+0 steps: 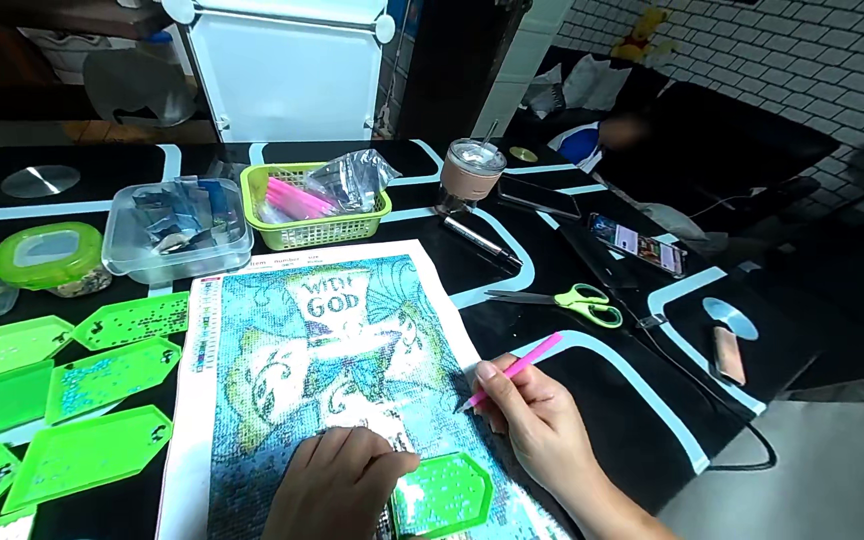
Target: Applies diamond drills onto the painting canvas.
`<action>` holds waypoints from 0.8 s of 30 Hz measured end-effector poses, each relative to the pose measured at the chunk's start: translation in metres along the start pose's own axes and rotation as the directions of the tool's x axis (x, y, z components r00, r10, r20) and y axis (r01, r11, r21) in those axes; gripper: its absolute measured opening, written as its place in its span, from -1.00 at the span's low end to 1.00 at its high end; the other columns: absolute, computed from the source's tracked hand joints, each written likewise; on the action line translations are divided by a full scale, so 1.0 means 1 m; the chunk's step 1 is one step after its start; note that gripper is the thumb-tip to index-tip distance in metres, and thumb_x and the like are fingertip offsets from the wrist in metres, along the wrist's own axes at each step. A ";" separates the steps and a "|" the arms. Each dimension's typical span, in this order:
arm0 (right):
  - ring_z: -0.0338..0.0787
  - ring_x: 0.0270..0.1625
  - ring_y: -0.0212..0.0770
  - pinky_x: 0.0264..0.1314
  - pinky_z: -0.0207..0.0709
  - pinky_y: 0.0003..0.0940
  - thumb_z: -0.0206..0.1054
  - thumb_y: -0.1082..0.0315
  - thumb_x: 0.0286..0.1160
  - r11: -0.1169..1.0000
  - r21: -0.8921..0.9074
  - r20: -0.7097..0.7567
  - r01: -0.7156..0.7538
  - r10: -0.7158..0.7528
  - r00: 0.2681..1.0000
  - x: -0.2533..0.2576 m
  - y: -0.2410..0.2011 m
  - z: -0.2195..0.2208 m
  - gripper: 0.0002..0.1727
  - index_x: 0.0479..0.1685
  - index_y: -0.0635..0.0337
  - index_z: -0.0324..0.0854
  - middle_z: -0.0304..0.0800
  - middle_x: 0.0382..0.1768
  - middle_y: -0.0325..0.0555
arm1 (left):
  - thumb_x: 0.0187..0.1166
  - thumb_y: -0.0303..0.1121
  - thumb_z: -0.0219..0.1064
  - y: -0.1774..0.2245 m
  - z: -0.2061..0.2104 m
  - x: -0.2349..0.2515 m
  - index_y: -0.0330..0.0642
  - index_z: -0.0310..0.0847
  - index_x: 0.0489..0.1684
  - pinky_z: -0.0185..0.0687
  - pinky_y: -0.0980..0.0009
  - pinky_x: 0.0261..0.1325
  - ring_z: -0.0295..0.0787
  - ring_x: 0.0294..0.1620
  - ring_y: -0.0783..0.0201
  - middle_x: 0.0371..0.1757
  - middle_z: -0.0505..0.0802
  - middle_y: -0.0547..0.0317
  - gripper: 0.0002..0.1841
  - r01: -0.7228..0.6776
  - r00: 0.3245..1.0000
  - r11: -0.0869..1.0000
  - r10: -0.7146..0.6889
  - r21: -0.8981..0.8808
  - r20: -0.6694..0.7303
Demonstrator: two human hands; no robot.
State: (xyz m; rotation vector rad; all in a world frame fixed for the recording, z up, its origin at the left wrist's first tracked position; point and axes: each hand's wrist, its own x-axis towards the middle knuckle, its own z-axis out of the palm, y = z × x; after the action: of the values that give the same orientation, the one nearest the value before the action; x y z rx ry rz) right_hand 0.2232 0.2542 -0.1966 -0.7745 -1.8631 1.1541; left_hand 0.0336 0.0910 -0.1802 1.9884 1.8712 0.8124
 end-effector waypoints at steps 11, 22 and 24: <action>0.63 -0.50 -0.66 -0.46 0.51 -0.77 0.17 0.24 0.79 0.982 -0.137 0.029 0.129 -0.126 0.992 -0.001 0.004 0.002 -0.70 -0.33 0.11 0.69 0.70 -0.52 -0.42 | 0.37 0.14 0.52 -0.001 -0.001 -0.001 0.06 0.84 0.18 0.54 0.02 0.12 0.75 0.07 -0.01 0.01 0.87 0.08 -0.50 -0.001 1.000 1.000 0.001 -0.003 0.001; 0.75 -0.41 -0.56 -0.38 0.64 -0.68 0.18 0.22 0.81 0.996 -0.046 0.069 0.077 -0.074 0.995 -0.013 -0.006 -0.010 -0.70 -0.22 0.13 0.76 0.82 -0.39 -0.36 | 0.38 0.16 0.50 -0.001 -0.001 -0.001 0.07 0.84 0.18 0.53 0.04 0.08 0.74 0.06 0.00 -0.01 0.86 0.11 -0.49 -0.006 1.000 1.000 0.006 0.000 0.006; 0.74 -0.42 -0.59 -0.40 0.63 -0.69 0.13 0.19 0.84 0.994 0.067 0.070 0.087 -0.091 0.993 -0.022 -0.009 -0.009 -0.69 -0.25 0.09 0.70 0.80 -0.41 -0.38 | 0.37 0.16 0.50 -0.001 -0.001 0.000 0.07 0.84 0.18 0.53 0.03 0.08 0.74 0.06 0.00 -0.01 0.86 0.11 -0.49 -0.004 1.000 1.000 0.004 0.004 0.005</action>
State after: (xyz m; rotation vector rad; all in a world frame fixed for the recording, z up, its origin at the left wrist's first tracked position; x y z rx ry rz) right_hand 0.2413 0.2369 -0.1924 -0.6150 -1.8918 1.1930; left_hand 0.0324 0.0908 -0.1802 1.9956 1.8676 0.8045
